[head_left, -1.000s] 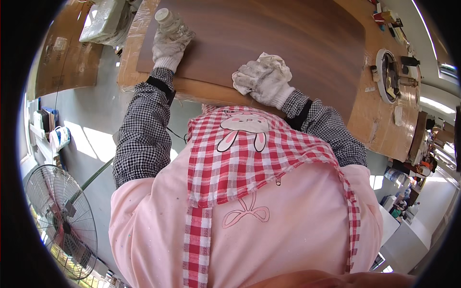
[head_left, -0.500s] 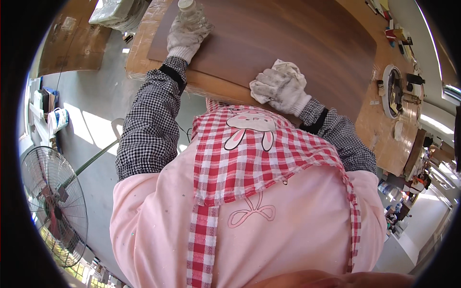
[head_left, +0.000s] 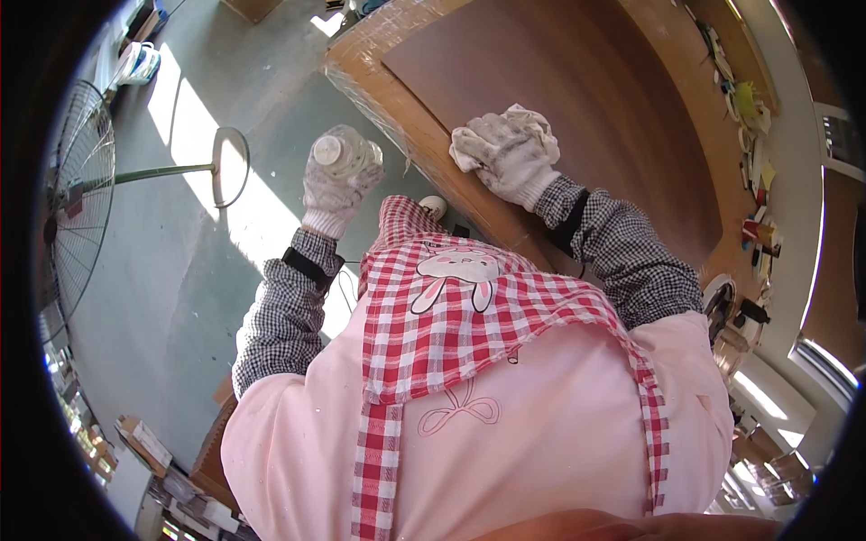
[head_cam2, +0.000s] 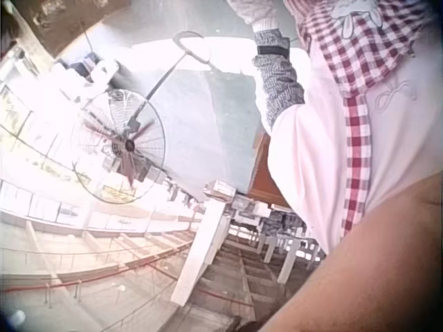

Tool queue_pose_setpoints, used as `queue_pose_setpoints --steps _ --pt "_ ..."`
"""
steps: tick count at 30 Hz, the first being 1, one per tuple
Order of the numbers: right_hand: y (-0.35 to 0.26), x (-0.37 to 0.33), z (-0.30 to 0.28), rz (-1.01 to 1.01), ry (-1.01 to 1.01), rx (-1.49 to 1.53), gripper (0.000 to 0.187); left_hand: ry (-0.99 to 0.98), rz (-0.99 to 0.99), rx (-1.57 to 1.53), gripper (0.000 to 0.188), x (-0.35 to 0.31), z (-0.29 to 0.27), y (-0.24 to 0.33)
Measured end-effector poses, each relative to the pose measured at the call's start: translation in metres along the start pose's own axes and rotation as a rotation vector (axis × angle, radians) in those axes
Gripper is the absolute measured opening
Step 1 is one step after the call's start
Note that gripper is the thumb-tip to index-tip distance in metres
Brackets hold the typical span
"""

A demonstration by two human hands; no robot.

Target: Cleaning and polishing a wood furniture panel using a cloth, liquid, and a small handheld tool.

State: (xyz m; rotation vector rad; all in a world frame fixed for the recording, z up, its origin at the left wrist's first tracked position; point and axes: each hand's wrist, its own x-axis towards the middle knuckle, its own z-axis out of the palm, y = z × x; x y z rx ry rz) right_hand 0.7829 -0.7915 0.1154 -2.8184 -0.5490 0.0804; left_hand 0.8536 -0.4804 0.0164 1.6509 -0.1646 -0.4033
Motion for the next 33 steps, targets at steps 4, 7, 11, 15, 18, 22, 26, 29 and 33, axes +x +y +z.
queue_pose_setpoints --steps 4,7,11,15,18,22,26,29,33 --pt "0.013 0.094 -0.009 -0.011 -0.131 -0.105 0.04 0.108 -0.063 -0.087 0.04 -0.074 -0.018 -0.027" --pt "0.017 0.149 0.003 0.063 0.03 -0.128 0.028 0.303 -0.101 -0.282 0.042 -0.112 -0.006 -0.037" --pt "0.01 0.151 0.003 0.056 0.05 -0.127 0.035 0.182 -0.229 -1.273 0.043 -0.124 -0.005 -0.039" --pt "0.054 0.113 -0.011 -0.103 -0.037 -0.273 0.035 0.243 -0.311 -0.424 0.071 -0.116 0.014 0.006" --pt "0.083 0.125 -0.028 0.341 0.062 -0.181 0.035 0.21 -0.159 -0.453 0.074 -0.119 0.02 0.0" --pt "0.012 0.13 -0.034 0.125 -0.132 -0.303 0.043 0.156 -0.298 -0.003 0.077 -0.109 0.019 0.001" --pt "0.071 0.14 -0.005 -0.105 0.179 -0.277 0.029 0.205 -0.268 -0.123 0.077 -0.107 0.019 -0.005" --pt "0.085 0.155 -0.014 0.372 0.131 -0.167 0.024 0.235 -0.211 -0.014 0.075 -0.109 0.02 -0.004" --pt "0.018 0.16 -0.024 0.232 -0.147 -0.357 0.045 0.232 -0.206 0.004 0.069 -0.104 0.022 0.003"
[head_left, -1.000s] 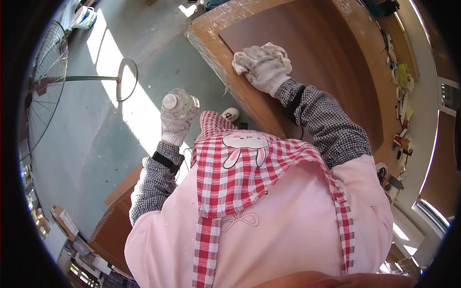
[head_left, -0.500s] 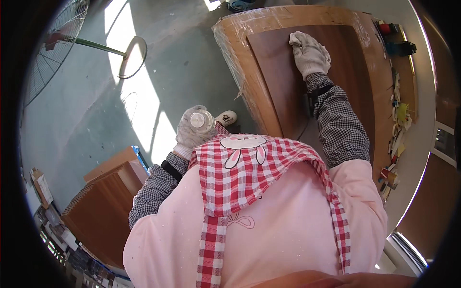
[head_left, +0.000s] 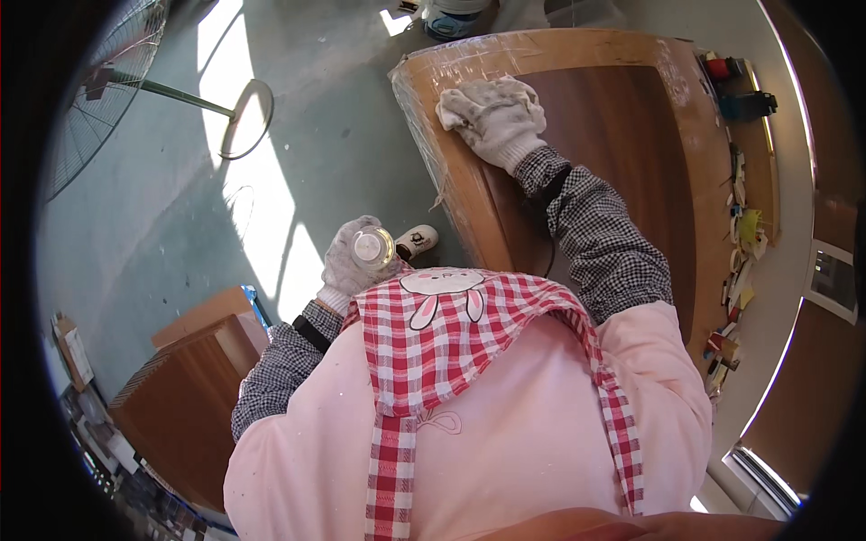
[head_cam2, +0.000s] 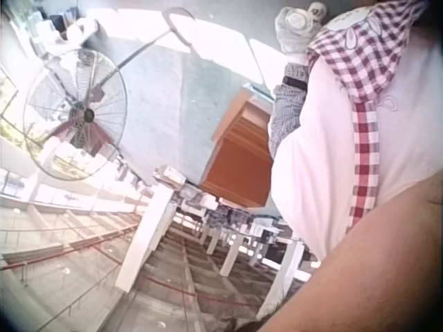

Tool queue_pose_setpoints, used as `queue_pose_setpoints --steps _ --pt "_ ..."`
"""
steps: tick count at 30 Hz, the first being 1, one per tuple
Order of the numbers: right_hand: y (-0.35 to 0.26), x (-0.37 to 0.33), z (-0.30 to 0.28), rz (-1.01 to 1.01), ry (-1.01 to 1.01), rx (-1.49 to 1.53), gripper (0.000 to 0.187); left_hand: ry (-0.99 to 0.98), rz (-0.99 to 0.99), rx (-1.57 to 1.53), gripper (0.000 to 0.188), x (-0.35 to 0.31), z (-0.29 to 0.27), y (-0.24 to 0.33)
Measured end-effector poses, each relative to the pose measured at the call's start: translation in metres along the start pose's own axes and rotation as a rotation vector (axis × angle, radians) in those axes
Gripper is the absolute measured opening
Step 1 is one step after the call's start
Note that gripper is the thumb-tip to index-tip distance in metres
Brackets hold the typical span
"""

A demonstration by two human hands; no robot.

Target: Cleaning and polishing a wood furniture panel using a cloth, liquid, and a small handheld tool.

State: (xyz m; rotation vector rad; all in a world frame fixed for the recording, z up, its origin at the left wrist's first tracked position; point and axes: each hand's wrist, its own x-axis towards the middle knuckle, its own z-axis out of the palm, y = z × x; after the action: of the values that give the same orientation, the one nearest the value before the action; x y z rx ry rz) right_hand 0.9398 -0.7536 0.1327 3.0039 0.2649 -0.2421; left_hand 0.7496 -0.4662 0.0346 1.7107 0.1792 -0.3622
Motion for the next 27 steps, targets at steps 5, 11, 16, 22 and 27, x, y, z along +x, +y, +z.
queue_pose_setpoints --steps 5,11,16,22,27 --pt "0.063 0.034 0.03 0.175 0.187 0.123 0.046 -0.029 0.02 0.17 0.067 0.005 -0.003 0.024" --pt "0.11 0.047 0.042 0.456 0.285 0.19 0.044 0.041 -0.151 -0.299 0.074 -0.001 -0.014 0.014" --pt "-0.012 0.022 0.006 -0.309 0.035 0.15 0.048 0.005 -0.173 0.12 0.08 0.006 -0.014 0.018" --pt "0.105 0.031 0.047 0.313 0.34 0.164 0.045 0.088 0.011 0.08 0.078 -0.001 -0.015 0.018" --pt "0.162 0.01 0.078 0.64 0.35 0.044 0.036 -0.021 -0.089 -0.152 0.076 0.001 -0.038 0.018"
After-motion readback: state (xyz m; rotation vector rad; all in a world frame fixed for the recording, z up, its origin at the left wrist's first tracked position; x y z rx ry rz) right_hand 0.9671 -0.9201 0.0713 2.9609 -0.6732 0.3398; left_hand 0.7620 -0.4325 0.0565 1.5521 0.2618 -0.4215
